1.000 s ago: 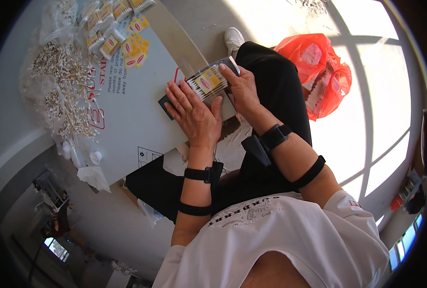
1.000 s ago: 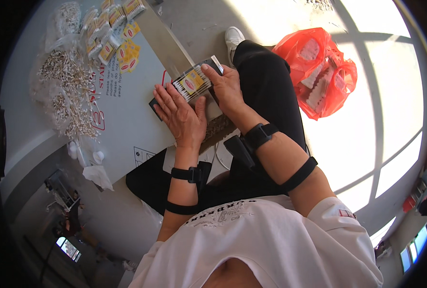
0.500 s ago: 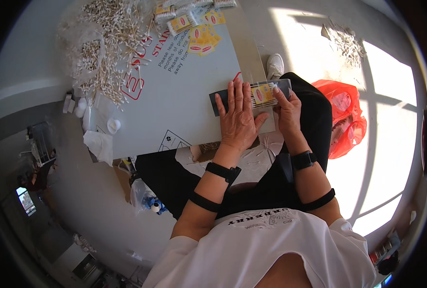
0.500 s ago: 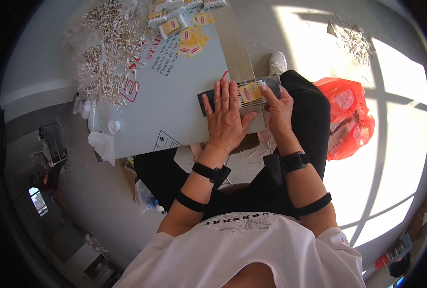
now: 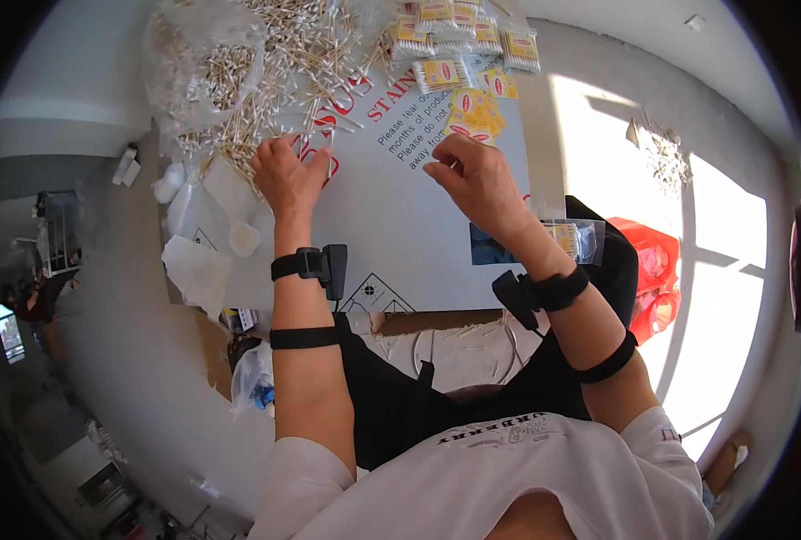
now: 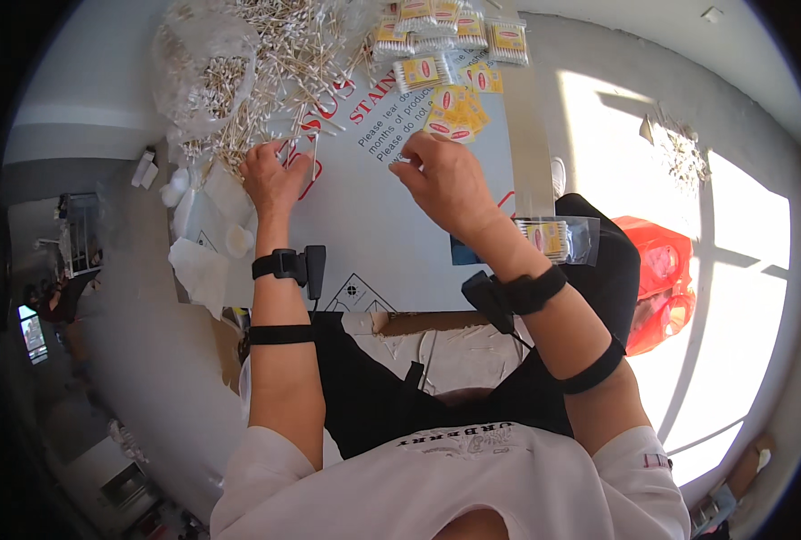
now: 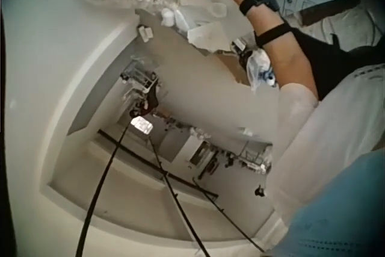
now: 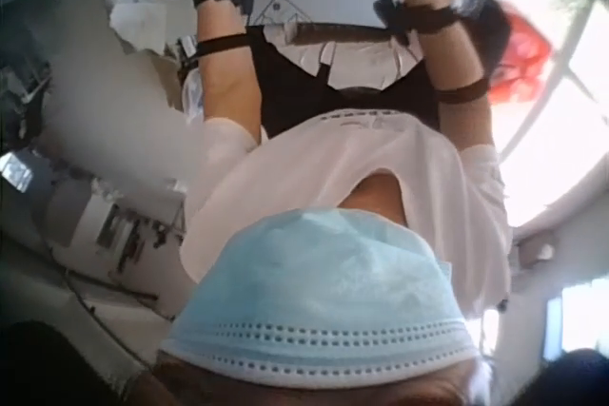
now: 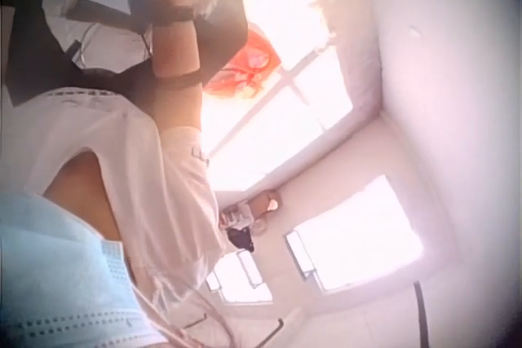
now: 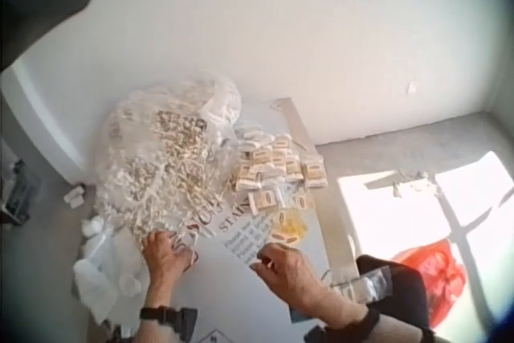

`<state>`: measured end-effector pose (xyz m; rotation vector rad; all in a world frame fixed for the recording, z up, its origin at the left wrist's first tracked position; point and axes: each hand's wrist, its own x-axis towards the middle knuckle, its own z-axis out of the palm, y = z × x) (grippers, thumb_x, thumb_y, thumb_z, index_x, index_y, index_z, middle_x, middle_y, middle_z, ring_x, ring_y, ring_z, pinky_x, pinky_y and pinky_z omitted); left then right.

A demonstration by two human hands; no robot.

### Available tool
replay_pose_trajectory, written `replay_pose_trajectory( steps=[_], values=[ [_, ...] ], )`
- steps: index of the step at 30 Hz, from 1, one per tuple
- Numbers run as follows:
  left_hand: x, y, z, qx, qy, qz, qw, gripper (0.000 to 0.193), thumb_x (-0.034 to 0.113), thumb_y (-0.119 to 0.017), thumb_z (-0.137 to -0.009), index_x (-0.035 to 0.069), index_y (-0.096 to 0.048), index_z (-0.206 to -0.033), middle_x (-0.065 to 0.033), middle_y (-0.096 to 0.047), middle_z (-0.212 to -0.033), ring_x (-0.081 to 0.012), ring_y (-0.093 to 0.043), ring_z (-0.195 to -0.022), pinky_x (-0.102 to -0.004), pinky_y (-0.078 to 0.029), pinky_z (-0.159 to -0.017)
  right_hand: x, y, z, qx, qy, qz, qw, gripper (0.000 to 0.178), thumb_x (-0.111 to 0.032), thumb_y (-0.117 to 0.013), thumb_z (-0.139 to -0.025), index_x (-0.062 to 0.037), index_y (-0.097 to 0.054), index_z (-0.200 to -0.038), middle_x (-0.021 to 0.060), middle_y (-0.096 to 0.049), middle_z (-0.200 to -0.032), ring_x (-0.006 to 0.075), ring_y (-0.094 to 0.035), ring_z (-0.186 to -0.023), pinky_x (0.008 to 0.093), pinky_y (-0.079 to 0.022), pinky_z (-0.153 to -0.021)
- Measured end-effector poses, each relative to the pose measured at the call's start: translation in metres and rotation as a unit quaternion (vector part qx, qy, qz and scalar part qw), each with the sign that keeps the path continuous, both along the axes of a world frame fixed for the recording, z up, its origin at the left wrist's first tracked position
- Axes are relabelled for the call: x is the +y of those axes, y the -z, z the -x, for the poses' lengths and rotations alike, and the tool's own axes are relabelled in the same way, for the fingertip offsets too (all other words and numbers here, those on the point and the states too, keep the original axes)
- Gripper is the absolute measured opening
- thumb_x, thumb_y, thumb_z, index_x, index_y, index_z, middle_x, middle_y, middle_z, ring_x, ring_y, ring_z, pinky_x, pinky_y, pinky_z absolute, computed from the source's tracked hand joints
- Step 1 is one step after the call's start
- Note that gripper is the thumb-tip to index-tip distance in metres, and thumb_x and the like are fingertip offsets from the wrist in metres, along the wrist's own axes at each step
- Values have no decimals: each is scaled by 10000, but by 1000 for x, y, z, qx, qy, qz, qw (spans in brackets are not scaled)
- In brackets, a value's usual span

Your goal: Pack several cotton swabs into small plastic bags for retail or distribution.

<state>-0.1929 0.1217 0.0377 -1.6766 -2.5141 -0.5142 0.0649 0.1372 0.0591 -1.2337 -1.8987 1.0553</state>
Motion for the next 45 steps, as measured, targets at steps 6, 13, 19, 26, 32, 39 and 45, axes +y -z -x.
replay_pose_trajectory(
  steps=[6,13,19,26,32,39,45],
  values=[
    [-12,20,-17,16,-100,25,995,392,350,-743,-789,50,-603,-999,-126,-574,-1067,-344,-511,-1057,-479,-429,-869,63,41,130,-143,44,-147,978,233,-210,-705,-804,-26,-609,-910,160,-605,-933,348,-609,-928,446,-503,-759],
    [-41,40,-34,-23,-16,-25,999,250,188,-685,-830,70,-557,-1010,-109,-561,-1060,-337,-509,-1036,-476,-416,-815,56,71,95,-102,1,-221,970,79,-92,-654,-794,-59,-591,-826,106,-574,-857,331,-602,-852,429,-498,-722],
    [-24,29,-42,-34,-66,-122,990,296,196,-696,-820,77,-535,-1039,-86,-559,-1053,-320,-510,-1032,-459,-412,-819,14,58,57,-72,28,-198,977,111,-81,-684,-761,-62,-583,-805,108,-561,-828,324,-592,-832,415,-498,-696],
    [-13,41,-22,3,-31,-6,1000,275,180,-712,-801,77,-536,-987,-90,-565,-1001,-316,-511,-1009,-457,-415,-806,-20,57,34,-145,76,-212,963,139,-75,-681,-748,-63,-554,-802,104,-540,-803,313,-576,-761,411,-490,-657],
    [-59,23,-93,-77,61,-101,990,187,78,-675,-793,89,-545,-928,-69,-553,-963,-291,-505,-948,-445,-390,-778,-26,55,17,-161,102,-180,965,124,-94,-671,-765,-71,-553,-796,90,-545,-801,303,-582,-740,412,-490,-644],
    [-68,22,-102,-83,146,-48,985,151,-2,-648,-740,83,-569,-837,-47,-533,-878,-262,-503,-909,-401,-387,-770,-27,53,11,-123,68,-181,973,91,-75,-656,-778,-76,-566,-788,87,-540,-800,303,-585,-758,410,-491,-642],
    [-54,11,-82,-78,343,-13,936,166,-30,-643,-685,89,-579,-781,-19,-525,-816,-244,-509,-876,-377,-395,-764,-20,52,7,-129,21,-199,971,89,-70,-655,-781,-77,-568,-799,81,-538,-821,294,-584,-795,395,-488,-659]
  ],
)
